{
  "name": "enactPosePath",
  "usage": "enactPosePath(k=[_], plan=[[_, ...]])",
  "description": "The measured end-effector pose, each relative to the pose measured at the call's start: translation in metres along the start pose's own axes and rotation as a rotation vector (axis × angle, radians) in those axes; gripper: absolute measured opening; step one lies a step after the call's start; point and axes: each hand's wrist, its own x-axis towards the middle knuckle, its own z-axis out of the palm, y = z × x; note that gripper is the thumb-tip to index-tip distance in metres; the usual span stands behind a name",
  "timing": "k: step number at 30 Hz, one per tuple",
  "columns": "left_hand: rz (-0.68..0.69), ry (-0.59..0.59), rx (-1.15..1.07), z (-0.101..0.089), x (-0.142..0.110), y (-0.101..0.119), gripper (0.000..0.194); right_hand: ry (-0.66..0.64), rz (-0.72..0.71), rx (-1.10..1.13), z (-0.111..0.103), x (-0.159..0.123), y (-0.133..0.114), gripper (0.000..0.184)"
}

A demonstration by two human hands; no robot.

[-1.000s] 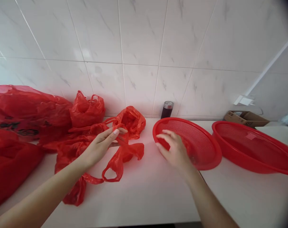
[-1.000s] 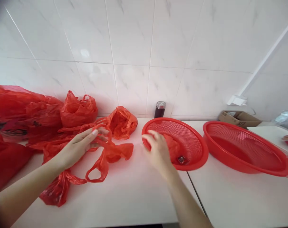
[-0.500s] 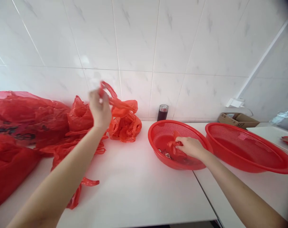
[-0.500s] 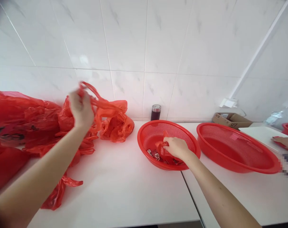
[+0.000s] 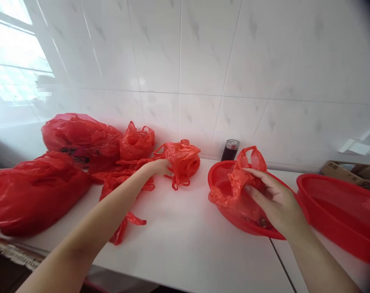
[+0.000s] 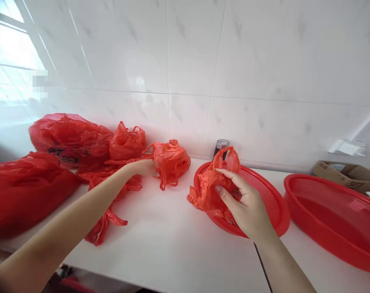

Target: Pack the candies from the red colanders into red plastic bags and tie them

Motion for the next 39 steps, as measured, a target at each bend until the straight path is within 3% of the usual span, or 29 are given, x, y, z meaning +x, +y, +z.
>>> enactPosePath(k=[2,4,7,9,13,15,17,20,23,25,28,31,34,37,39], plan=[[-0.010,0.032,-0.106,-0.016,-0.022,0.019,0.034,0.017,-0.066,0.093,0.018,0.000,-0.003,0.038],[0.052,0.007,-0.233,-0.018,-0.045,0.047,0.044,0.030,-0.173,0.196,0.040,0.000,-0.006,0.032],[0.248,-0.181,-0.539,0.000,-0.073,0.083,0.042,0.004,-0.250,0.327,0.068,-0.002,-0.010,0.027],[0.285,-0.178,-0.729,0.019,-0.084,0.088,0.027,-0.012,-0.226,0.370,0.073,-0.003,-0.008,0.028],[-0.012,0.207,-0.873,0.055,-0.094,0.059,0.024,0.111,-0.146,0.427,0.048,-0.004,0.009,0.031],[-0.125,0.294,-0.922,0.070,-0.099,0.046,0.028,0.168,-0.101,0.437,0.034,-0.007,0.019,0.032],[-0.073,0.286,-0.968,0.084,-0.106,0.047,0.034,0.176,-0.071,0.438,0.031,-0.012,0.023,0.033],[0.155,0.210,-0.913,0.101,-0.113,0.070,0.051,0.120,-0.099,0.459,0.045,-0.022,0.018,0.034],[0.119,0.156,-0.846,0.111,-0.115,0.084,0.027,0.097,-0.142,0.483,0.057,-0.028,0.014,0.035],[0.009,0.158,-0.901,0.113,-0.118,0.073,0.025,0.182,-0.131,0.500,0.048,-0.029,0.021,0.032],[-0.148,0.210,-1.013,0.115,-0.129,0.038,0.031,0.317,-0.103,0.548,0.018,-0.030,0.040,0.021],[-0.289,0.283,-1.101,0.124,-0.141,0.010,0.039,0.367,-0.103,0.560,-0.007,-0.037,0.056,0.015],[-0.264,0.309,-1.095,0.136,-0.149,0.002,0.034,0.338,-0.067,0.439,-0.008,-0.047,0.060,0.017],[-0.169,0.310,-1.021,0.141,-0.149,0.006,0.020,0.237,-0.043,0.275,0.008,-0.053,0.054,0.026],[-0.102,0.340,-0.942,0.140,-0.148,0.009,0.015,0.199,-0.102,0.126,0.018,-0.054,0.048,0.031]])
